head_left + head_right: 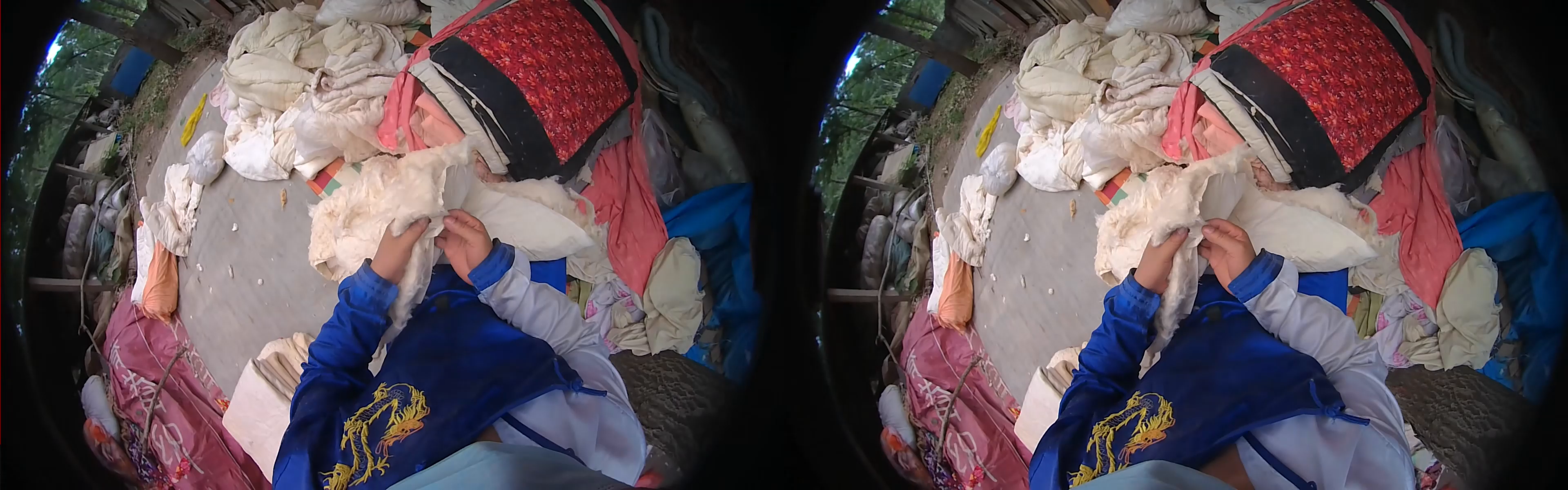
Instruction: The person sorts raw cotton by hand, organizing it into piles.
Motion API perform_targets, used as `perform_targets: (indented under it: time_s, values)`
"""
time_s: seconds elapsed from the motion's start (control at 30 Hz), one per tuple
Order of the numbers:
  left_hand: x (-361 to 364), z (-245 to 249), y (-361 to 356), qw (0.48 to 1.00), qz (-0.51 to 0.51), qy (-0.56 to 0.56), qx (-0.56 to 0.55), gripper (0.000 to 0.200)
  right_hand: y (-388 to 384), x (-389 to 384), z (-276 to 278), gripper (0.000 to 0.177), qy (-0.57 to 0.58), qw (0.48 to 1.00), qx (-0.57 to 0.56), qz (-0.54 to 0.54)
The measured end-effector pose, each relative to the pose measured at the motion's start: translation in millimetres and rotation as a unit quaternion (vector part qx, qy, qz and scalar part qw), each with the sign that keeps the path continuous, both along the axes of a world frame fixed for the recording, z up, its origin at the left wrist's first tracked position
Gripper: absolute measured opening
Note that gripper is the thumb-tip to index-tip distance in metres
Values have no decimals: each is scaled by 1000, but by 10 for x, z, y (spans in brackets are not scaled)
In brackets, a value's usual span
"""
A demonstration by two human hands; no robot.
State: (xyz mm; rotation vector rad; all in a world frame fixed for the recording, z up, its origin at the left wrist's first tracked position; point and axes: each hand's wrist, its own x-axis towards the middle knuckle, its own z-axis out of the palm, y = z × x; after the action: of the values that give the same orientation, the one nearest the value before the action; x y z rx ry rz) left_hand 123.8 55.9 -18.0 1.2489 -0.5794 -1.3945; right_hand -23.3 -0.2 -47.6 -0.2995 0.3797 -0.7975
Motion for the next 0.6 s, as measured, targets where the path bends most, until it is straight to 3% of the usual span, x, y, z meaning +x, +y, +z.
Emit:
perform_targets:
  time_s: [0.1, 0.2, 0.27, 0.37, 0.43, 0.5, 0.6]
  values:
    - [46, -244, -57, 997, -10, -75, -27, 32, -11, -7, -124, 12, 49, 998, 7, -24]
    - [166, -431, -176, 999, 32, -18, 7, 28, -34, -50, -151, 14, 146, 987, -21, -69]
    - [290, -412, -293, 995, 78, -55, -42, 27, -93, -98, -108, 15, 192, 976, -30, -100]
    - [320, -305, -368, 982, 97, -136, -92, 27, -69, -144, -137, 15, 188, 976, -49, -96]
    - [424, -259, -426, 963, 92, -230, -104, 26, -128, -205, -153, 15, 145, 976, -40, -158]
    - [876, -306, -470, 955, 142, -239, -100, 26, -289, -371, -77, 16, 131, 959, -22, -251]
    - [1701, -241, -365, 936, 224, -267, -41, 30, -635, -871, -64, 15, 104, 949, -34, -296]
